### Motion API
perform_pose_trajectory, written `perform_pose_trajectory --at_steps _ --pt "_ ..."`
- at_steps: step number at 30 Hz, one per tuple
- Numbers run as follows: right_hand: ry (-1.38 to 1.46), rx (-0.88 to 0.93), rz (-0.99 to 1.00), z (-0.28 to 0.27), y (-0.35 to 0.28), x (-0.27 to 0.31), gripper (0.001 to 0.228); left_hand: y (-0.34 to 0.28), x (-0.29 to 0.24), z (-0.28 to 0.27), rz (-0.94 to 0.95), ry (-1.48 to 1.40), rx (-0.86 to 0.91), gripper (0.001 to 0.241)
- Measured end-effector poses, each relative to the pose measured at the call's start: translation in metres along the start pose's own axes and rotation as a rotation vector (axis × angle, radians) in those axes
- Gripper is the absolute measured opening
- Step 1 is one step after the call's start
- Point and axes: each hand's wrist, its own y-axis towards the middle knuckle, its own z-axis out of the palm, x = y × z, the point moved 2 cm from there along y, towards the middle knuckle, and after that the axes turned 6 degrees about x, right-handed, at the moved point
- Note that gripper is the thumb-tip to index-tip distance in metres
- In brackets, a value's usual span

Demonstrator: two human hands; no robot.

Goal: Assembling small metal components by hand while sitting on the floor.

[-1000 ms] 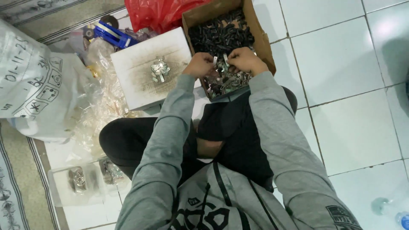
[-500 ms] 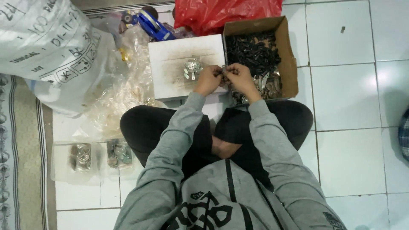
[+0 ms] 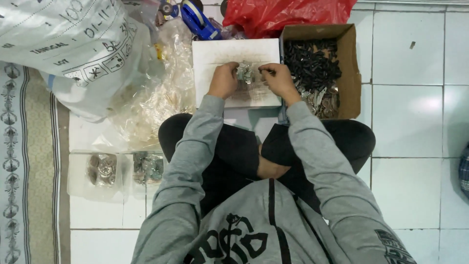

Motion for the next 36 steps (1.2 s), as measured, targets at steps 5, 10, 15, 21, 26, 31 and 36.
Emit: perform_pose_trajectory --at_steps 5,10,15,21,26,31,36 --pt "-0.247 -0.105 0.048 -0.101 -0.016 -0.051 0.022 -0.033 -0.041 -0.039 0.067 -0.011 -0.066 0.030" --pt "-0.461 -0.135 0.179 -0.175 -0.043 -0.117 0.029 -0.034 -0.072 0.015 0.188 0.115 -0.031 0.025" --pt "-0.516 0.047 0.265 -0.146 -0.067 -0.096 0.038 -0.021 -0.121 0.122 0.453 0.240 0.159 0.023" --pt "-0.664 0.055 0.271 -0.133 -0.036 -0.162 0.032 0.038 -0.053 0.315 0.325 0.728 0.175 0.017" --pt "-0.579 -0.031 0.266 -0.148 -0.026 -0.181 0.035 0.038 -0.039 0.330 0.222 0.638 0.273 0.018" --pt "-0.499 0.001 0.268 -0.137 -0.020 -0.172 0.037 0.043 -0.092 0.272 0.159 0.680 0.235 0.016" --pt "-0.497 0.078 0.260 -0.132 -0.008 -0.184 0.052 0.081 -0.101 0.257 0.069 0.837 0.154 0.013"
